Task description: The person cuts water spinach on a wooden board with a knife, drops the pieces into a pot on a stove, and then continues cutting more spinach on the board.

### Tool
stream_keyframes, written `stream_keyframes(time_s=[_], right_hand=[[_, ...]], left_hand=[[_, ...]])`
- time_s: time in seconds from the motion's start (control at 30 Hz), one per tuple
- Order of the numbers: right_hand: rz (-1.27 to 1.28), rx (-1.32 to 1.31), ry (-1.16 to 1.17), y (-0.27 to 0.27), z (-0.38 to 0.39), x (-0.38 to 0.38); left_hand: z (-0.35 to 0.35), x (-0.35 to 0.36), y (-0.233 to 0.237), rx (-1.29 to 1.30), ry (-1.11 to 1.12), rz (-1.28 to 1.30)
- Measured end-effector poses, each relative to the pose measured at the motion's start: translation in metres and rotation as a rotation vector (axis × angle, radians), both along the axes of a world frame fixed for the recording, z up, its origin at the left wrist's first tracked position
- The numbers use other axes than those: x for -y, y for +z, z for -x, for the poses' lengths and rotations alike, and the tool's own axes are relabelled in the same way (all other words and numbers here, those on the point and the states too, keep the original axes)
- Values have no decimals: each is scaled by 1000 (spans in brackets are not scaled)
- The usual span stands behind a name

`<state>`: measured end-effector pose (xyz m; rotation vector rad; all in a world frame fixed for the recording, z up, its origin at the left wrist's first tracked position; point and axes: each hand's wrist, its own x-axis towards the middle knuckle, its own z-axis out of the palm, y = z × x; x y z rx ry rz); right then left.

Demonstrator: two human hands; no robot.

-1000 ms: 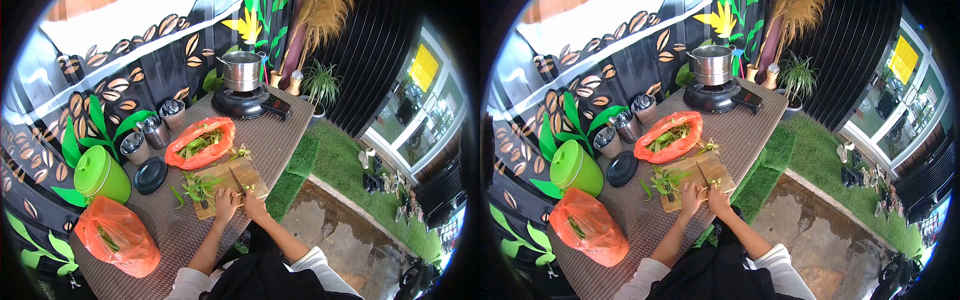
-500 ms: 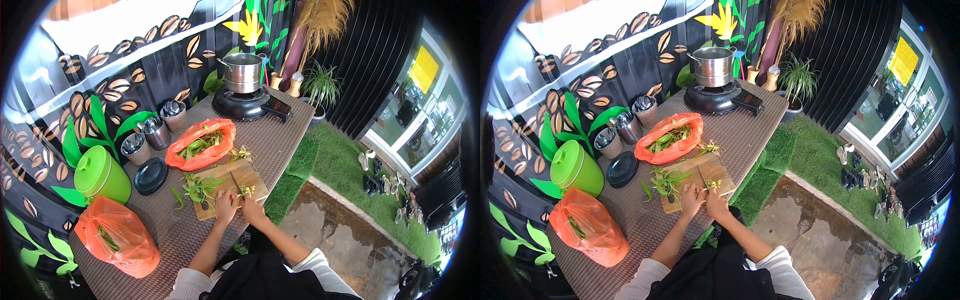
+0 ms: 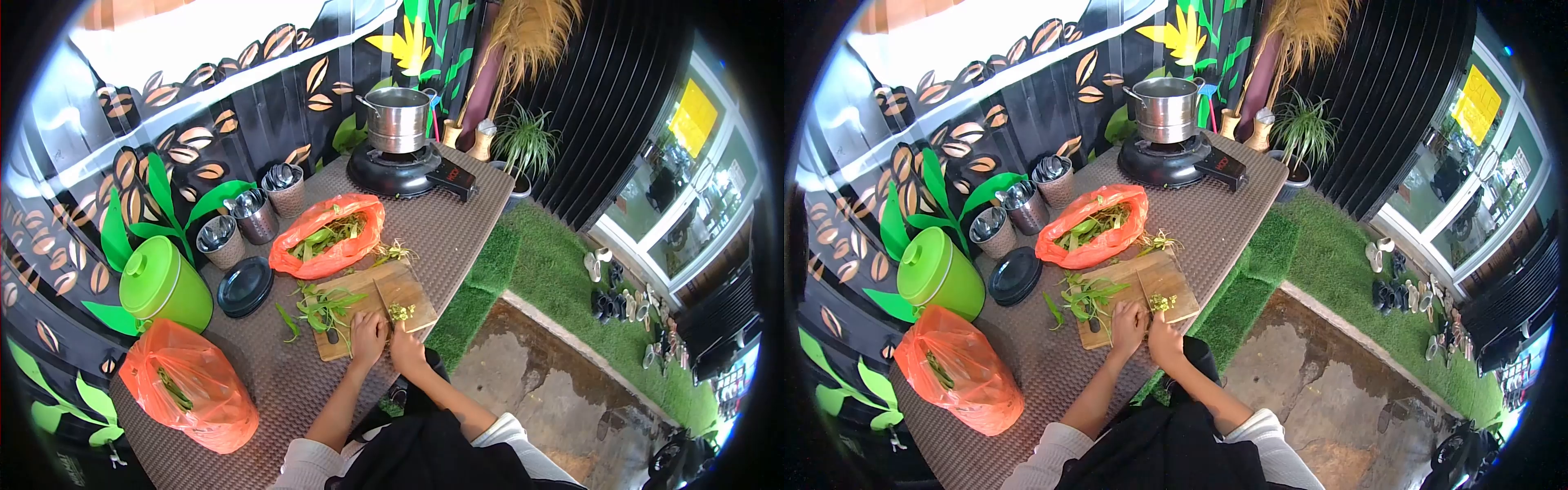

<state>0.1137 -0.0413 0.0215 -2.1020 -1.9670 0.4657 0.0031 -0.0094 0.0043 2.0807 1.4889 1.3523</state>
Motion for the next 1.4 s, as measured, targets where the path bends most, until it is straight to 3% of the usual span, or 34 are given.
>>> stream_keyframes(time_s=[0.07,0.27,0.7,0.77,0.87,1.1,1.3,1.4], right_hand=[[56,-123,33,9,-3,-12],[111,-136,40,26,-6,-2],[2,12,-27,13,-17,2],[26,-9,-12,12,-20,0],[35,-16,34,9,-25,-4],[107,6,70,18,-22,-4],[-20,32,47,1,-16,-24],[96,-93,79,13,-26,-36]], left_hand=[[0,2,2,-19,-1,9],[-3,5,11,41,33,29],[-2,8,3,18,-85,-14],[-4,1,-2,184,-89,42],[-3,-5,-4,34,-21,-10],[-2,-4,0,60,3,54],[-2,-3,-6,23,29,47],[-3,-4,-5,36,34,62]])
